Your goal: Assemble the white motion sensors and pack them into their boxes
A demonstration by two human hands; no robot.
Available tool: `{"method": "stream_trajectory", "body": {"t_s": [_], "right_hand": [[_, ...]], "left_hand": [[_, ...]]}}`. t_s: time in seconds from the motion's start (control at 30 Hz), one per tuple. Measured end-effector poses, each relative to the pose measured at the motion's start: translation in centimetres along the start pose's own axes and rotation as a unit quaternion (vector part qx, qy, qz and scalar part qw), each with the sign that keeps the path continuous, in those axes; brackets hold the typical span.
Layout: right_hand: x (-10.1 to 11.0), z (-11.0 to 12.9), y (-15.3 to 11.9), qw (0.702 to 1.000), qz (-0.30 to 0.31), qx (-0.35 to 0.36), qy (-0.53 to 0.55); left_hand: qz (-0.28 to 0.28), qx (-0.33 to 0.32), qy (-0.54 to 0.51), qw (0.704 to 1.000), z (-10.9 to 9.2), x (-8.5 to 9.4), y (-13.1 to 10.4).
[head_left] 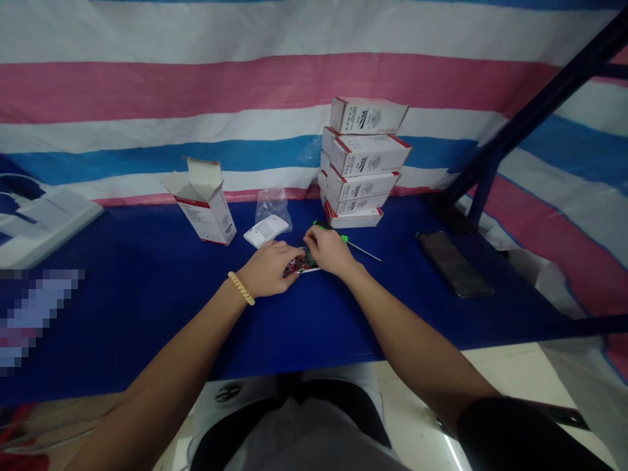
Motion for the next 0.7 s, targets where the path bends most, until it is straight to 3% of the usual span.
{"method": "stream_trajectory", "body": {"t_s": [0.17, 0.27, 0.47, 0.7], "right_hand": [[0.7, 0.2, 0.1, 0.997, -0.072, 0.021, -0.009], [0.7, 0.5, 0.1, 0.995, -0.082, 0.054, 0.028], [0.5, 2.0, -0.4, 0.986, -0.039, 0.119, 0.107], [0.4, 2.0, -0.5, 0.965, 0.011, 0.114, 0.236]], "left_hand": [[-0.016, 0.010, 0.000, 1.000, 0.2, 0.2, -0.3], [-0.051, 0.024, -0.026, 0.998, 0.5, 0.5, -0.5], [-0.207, 0.106, -0.040, 0.972, 1.4, 1.7, -0.7], [-0.242, 0.140, -0.091, 0.956, 1.2, 2.0, -0.7]]}}
Point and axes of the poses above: each hand's wrist, its own y-axis towards the middle knuckle, its own x-axis out of the back of the hand, z = x × y, the point moved 5 cm from there along y, towards the middle knuckle, and after that the axes turned 15 degrees about y, right-handed, at the moved point
